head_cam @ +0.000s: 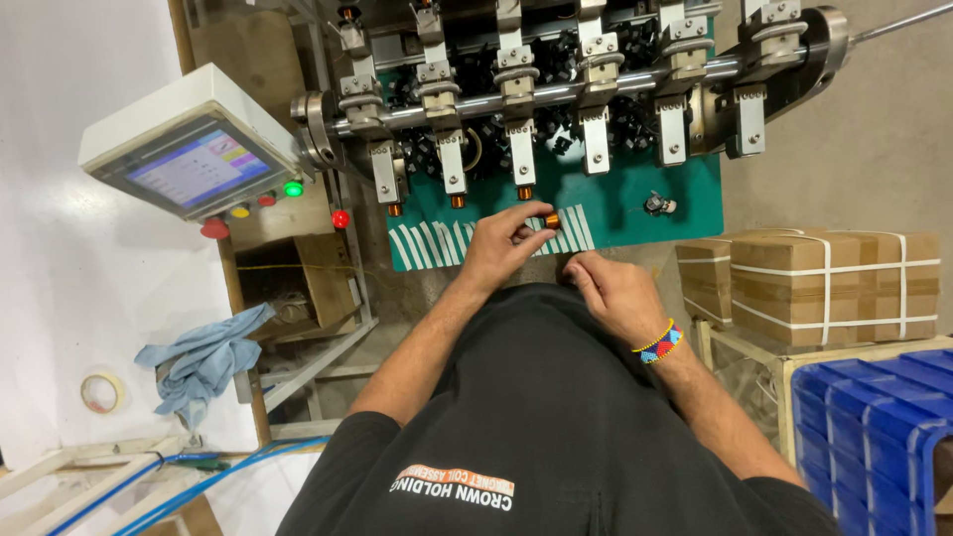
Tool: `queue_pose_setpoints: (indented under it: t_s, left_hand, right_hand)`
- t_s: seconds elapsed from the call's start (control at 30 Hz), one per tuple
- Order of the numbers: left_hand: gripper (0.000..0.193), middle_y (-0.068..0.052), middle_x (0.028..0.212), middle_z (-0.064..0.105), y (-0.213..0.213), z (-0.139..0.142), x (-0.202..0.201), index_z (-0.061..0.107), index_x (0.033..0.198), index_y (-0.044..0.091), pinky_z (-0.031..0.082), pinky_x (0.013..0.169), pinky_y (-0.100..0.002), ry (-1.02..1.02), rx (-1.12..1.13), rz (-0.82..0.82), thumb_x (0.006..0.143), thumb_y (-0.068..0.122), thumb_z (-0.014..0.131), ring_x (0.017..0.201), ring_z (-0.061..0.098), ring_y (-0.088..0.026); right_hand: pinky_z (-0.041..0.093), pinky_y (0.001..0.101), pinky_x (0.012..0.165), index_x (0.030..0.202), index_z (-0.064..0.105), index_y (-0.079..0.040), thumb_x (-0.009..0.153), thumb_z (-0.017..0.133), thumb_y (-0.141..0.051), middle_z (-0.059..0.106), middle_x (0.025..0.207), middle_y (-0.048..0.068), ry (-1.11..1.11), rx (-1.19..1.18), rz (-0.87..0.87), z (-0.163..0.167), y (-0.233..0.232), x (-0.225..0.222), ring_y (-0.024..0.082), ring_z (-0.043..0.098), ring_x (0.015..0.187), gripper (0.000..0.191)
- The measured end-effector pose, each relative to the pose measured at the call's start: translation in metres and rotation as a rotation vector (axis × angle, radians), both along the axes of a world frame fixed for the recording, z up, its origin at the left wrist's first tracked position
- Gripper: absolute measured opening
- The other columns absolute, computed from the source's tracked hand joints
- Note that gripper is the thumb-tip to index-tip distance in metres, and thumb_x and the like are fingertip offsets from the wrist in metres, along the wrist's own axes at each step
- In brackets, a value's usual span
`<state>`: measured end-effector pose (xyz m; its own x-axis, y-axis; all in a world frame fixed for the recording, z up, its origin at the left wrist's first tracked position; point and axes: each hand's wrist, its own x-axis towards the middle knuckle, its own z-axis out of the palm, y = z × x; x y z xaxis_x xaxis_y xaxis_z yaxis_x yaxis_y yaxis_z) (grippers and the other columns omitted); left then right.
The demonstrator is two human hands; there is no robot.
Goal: The person repeatedly picks small black components and white strips from a green tray, places them into slots on a multi-station machine, and uses a red-handled lever to advance the mechanism. The person also uses a white stick to adjust items within the machine slots.
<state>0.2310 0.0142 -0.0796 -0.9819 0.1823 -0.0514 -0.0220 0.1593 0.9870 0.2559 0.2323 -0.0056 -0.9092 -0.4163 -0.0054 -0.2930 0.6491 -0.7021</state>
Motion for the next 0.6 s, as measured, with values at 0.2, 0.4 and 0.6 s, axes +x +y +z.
queue_pose_setpoints:
  t_s: [0.2,0.4,0.6]
  left_hand:
    - [0.035,-0.009,0.116,0.077,0.012,0.013,0.016,0.071,0.127,0.008,0.064,0.083,-0.029,0.07,0.086,-0.22,0.094,0.01,0.079,0.096,0.076,-0.014]
    - [0.033,-0.01,0.126,0.068,0.044,-0.011,0.014,0.062,0.131,0.003,0.063,0.094,-0.034,-0.064,0.628,0.084,0.099,0.003,0.072,0.107,0.072,-0.018]
    - [0.033,-0.009,0.119,0.062,0.089,-0.043,0.013,0.053,0.125,0.004,0.063,0.087,-0.034,-0.207,0.758,0.221,0.097,0.001,0.07,0.103,0.072,-0.019]
  right_hand:
    - [0.049,0.0348,0.064,0.104,0.069,-0.007,0.106,0.059,-0.02,0.067,0.083,0.011,0.136,-0.104,0.03,-0.002,0.023,-0.053,0.027,0.063,0.073,0.017]
    - [0.044,0.0231,0.057,0.095,0.069,-0.007,0.109,0.052,-0.028,0.059,0.069,-0.002,-0.533,-0.402,0.006,-0.045,0.043,-0.043,0.005,0.051,0.063,0.031]
    - [0.041,0.0238,0.05,0.093,0.068,-0.006,0.109,0.049,-0.033,0.062,0.066,0.0,-0.775,-0.423,0.091,-0.066,0.039,-0.024,0.006,0.053,0.055,0.036]
